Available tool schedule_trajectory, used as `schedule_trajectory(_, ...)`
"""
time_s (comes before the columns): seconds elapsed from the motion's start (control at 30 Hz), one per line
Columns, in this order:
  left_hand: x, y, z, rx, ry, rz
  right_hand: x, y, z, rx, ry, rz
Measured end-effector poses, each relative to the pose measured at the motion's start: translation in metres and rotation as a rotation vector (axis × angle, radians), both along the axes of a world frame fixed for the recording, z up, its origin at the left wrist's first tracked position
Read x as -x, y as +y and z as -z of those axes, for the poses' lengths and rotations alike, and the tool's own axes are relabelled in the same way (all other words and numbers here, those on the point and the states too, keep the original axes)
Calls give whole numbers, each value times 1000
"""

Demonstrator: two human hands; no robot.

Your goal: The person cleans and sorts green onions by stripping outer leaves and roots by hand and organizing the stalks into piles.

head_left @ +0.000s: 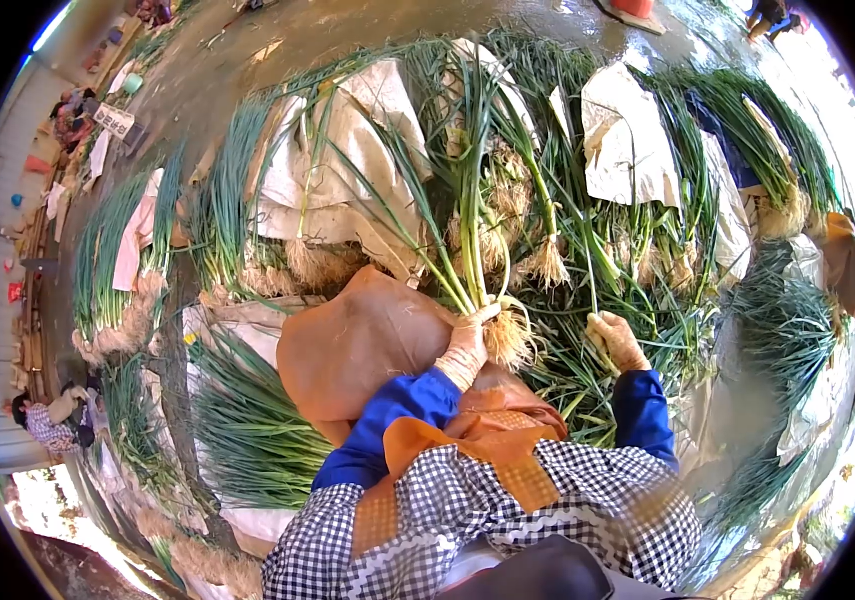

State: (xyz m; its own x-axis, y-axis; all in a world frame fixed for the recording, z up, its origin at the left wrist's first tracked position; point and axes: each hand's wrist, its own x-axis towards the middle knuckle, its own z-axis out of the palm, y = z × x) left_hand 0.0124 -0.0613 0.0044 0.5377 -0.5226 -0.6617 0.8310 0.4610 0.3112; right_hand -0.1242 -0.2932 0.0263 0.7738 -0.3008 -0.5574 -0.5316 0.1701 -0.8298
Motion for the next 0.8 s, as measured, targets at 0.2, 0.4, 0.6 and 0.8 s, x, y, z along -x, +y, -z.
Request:
schedule_trajectory(0.2, -2, -1, 16, 18, -213, 115, -64, 39, -11, 421, 4, -330)
schedule_trajectory(0.4, 6, 3, 22, -113, -240, 169, -96, 86, -19, 1222, -527, -886)
schedule_trajectory(0.6, -5, 4, -6, 137, -66, 183, -89, 11, -29, 700, -113, -1098)
schedule_trajectory(0.8, -15, 10, 2, 131, -96, 111, -208, -49, 48, 871, 146, -146)
